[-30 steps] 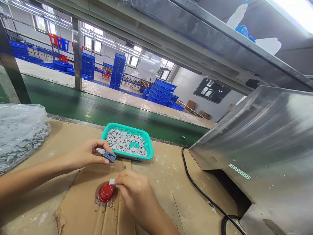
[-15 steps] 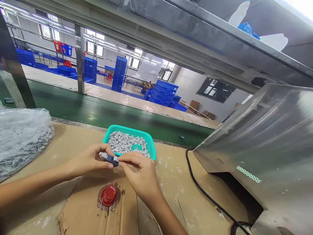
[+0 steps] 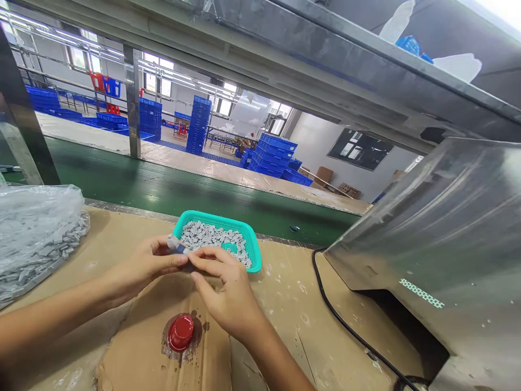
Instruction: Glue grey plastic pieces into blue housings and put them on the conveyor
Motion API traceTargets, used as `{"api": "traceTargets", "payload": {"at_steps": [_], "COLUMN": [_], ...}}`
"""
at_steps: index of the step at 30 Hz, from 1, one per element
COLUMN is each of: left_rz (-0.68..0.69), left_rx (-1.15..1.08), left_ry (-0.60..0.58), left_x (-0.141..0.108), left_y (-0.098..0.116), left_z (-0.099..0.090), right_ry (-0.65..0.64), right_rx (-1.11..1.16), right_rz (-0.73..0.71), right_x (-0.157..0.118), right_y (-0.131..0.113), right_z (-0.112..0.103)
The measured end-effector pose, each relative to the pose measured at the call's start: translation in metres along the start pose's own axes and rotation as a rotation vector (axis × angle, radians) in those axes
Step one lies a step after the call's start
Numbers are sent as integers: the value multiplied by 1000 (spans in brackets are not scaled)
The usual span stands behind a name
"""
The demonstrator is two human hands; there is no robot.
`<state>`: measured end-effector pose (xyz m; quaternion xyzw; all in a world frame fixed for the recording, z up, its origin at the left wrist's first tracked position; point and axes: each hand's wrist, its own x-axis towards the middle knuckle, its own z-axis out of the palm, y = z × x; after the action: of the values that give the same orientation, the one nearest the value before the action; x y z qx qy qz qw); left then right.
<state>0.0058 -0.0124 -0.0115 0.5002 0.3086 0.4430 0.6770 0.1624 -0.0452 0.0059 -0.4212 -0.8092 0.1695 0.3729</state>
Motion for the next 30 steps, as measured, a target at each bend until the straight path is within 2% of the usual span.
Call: {"api": "traceTargets", "payload": {"at_steps": [3, 6, 8, 9, 11, 14, 18, 20, 26, 30], "left_rz": [-42, 5, 56, 84, 144, 230, 254, 246, 255, 371], "left_rx": [-212, -240, -227, -209, -144, 94, 933, 1168, 1313, 1411], "left_ry": [68, 255, 350, 369, 372, 418, 522, 509, 375, 412], "left_x": [4, 13, 21, 27, 41, 70, 110, 127, 154, 153], "left_y": [8, 19, 24, 25, 23, 16, 11, 8, -20, -28], "left_z": [0, -9, -22, -30, -50, -81, -118, -130, -153, -161], "right_ry": [-44, 35, 94, 57, -22, -134, -152, -155, -190, -192], "right_rx": [9, 47, 25, -31, -79, -157, -281, -316, -354, -336], "right_rz": [-38, -5, 90, 164, 215, 219, 205, 208, 207, 204], "right_x": [7, 21, 33, 38, 48, 55, 55, 54, 53, 54], "right_y": [1, 18, 39, 50, 72, 94, 106, 109, 112, 113], "right_z": [0, -9, -18, -21, -24, -19, -6, -3, -4, -4]}}
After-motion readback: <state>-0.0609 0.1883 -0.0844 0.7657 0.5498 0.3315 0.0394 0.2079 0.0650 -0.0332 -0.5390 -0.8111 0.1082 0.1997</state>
